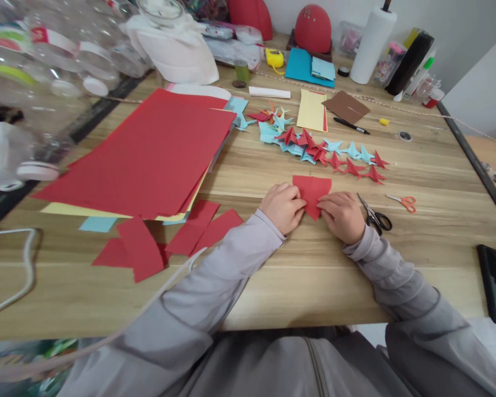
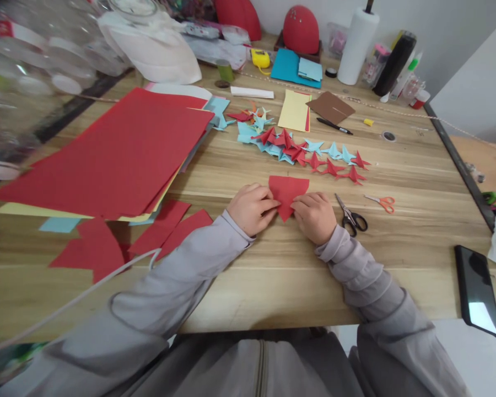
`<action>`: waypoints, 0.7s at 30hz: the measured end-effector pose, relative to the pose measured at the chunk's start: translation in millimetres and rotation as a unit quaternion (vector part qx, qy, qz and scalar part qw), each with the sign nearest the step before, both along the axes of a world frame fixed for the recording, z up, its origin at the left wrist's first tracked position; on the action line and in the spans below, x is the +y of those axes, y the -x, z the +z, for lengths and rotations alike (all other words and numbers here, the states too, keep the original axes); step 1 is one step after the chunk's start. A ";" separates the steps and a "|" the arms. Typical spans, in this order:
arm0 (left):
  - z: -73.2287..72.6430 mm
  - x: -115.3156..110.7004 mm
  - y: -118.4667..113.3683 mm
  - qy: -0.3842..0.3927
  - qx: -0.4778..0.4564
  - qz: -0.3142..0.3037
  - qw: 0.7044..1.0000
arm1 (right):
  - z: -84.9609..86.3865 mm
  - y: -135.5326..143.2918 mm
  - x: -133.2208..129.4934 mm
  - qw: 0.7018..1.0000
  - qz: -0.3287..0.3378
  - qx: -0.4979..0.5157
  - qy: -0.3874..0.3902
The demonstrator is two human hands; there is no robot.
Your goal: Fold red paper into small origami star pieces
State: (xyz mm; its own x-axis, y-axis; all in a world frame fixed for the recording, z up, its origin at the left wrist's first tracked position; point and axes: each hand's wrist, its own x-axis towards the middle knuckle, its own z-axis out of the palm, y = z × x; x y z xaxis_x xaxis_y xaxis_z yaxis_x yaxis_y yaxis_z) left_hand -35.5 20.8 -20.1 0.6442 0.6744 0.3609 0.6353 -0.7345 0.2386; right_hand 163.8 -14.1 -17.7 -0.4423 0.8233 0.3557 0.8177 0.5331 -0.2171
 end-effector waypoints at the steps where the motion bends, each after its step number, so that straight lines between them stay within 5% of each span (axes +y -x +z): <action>1: -0.1 0.3 0.1 0.006 -0.002 0.003 1.000 | 0.1 -0.2 -0.1 1.000 -0.006 0.003 0.002; 10: -2.1 1.6 -3.7 0.084 -0.061 0.048 0.993 | -2.5 -0.8 3.7 0.991 -0.072 0.112 0.010; 21: -8.6 1.0 -12.7 0.138 -0.089 0.135 0.977 | -3.0 6.2 4.4 0.982 -0.158 0.095 0.050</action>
State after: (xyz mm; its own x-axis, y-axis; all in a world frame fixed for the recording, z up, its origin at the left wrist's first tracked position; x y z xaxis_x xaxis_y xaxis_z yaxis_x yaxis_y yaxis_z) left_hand -22.8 21.8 -28.7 0.3737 0.8983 0.2310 0.7269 -0.4383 0.5286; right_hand 157.5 -9.7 -20.6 -0.0921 0.9440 0.3169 0.8788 0.2267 -0.4198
